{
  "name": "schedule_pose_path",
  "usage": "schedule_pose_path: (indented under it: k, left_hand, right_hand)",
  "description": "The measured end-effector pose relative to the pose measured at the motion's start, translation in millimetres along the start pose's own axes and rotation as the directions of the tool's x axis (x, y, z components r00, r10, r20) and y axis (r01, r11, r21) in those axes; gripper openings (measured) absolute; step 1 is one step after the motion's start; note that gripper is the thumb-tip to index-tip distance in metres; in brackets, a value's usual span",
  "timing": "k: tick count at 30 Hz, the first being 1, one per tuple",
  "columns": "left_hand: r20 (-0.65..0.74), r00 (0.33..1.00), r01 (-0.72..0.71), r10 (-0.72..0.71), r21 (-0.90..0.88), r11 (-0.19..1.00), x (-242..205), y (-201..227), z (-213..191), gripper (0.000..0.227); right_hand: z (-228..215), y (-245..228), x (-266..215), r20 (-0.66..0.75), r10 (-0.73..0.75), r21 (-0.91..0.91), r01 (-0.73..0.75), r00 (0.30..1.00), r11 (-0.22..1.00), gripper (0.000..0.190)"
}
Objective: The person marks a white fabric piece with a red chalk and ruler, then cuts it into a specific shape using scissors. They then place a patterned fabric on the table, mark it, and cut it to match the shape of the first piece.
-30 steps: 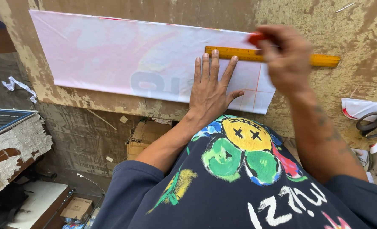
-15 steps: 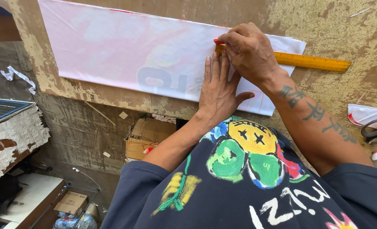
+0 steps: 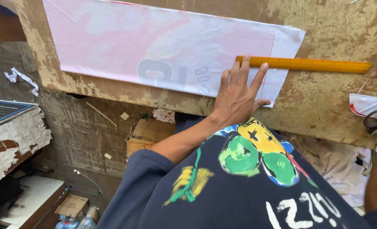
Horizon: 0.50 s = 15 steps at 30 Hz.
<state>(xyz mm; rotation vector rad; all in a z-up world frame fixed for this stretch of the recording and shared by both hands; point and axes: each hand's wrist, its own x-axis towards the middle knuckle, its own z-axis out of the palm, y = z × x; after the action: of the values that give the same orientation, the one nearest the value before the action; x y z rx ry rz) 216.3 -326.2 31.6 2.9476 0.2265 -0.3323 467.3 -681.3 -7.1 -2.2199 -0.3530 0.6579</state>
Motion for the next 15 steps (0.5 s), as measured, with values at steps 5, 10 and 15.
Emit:
schedule_pose_path:
  k: [5, 10, 15]
  left_hand:
    - [-0.139, 0.988, -0.085, 0.063, -0.161, 0.983, -27.8, -46.2, -6.8, 0.053]
    - [-0.135, 0.947, -0.319, 0.291, -0.302, 0.899, -41.9, -96.2, -4.7, 0.067]
    - [-0.290, 0.930, -0.349, 0.228, -0.491, 0.799, -32.0, -164.5, -19.0, 0.043]
  right_hand:
    - [72.0, -96.9, -16.0, 0.220, -0.166, -0.743, 0.276, 0.961, 0.609, 0.073]
    - [77.6, -132.0, -26.4, 0.123, 0.046, -0.721, 0.057, 0.991, 0.690, 0.014]
    - [156.3, -236.2, -43.4, 0.145, 0.299, -0.358, -0.232, 0.943, 0.904, 0.035]
